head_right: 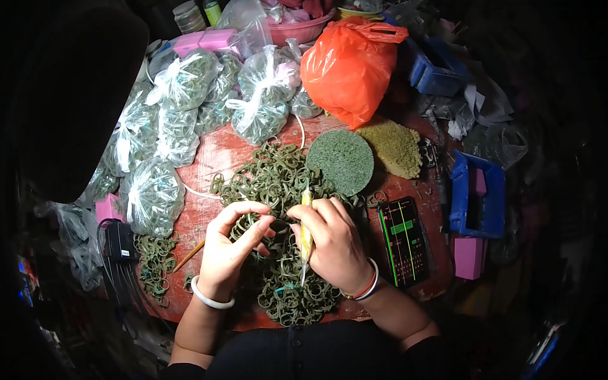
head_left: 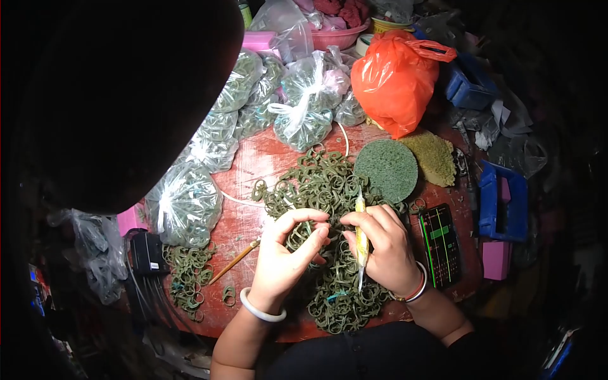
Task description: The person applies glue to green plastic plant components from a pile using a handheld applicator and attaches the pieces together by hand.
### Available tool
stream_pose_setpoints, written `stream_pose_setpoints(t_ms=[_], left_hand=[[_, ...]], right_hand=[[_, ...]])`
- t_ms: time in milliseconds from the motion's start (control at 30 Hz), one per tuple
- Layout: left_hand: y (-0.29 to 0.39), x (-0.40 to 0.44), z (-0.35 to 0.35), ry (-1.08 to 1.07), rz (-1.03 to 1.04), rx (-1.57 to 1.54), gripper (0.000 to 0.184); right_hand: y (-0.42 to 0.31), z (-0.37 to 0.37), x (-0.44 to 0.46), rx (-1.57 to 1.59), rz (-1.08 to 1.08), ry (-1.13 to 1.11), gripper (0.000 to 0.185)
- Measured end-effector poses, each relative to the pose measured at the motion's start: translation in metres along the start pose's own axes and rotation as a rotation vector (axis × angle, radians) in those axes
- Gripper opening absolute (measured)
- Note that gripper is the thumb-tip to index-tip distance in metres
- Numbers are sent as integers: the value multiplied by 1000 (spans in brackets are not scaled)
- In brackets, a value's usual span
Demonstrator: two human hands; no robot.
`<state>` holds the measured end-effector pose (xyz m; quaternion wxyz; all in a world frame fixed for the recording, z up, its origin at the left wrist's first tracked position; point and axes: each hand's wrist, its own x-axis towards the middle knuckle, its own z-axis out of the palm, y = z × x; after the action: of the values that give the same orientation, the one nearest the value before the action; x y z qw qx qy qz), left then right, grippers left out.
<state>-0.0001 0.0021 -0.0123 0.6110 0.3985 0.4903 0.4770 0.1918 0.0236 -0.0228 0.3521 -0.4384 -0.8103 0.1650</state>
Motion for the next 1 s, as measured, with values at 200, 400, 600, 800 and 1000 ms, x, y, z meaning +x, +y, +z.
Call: stream_pose_setpoints(t_ms=[200,400,600,800,1000], left_hand=[[-1,0,-2,-23,26,48,21],[-1,0,-2,-28,10,14,22],[-2,0,-3,-38,15,22,21],[3,-2,-2,-134,-18,-47,21],[5,-2,-8,-192,-116,-298,11]], right_hand=[[-5,-5,0,183,-53,178,25],[-2,-6,7,93,-79,111,29],[-5,-8,1,124,-154,-12,25],[-7,-6,-1,554,-123,191,29],[-6,-4,-5,438,-145,263,40]])
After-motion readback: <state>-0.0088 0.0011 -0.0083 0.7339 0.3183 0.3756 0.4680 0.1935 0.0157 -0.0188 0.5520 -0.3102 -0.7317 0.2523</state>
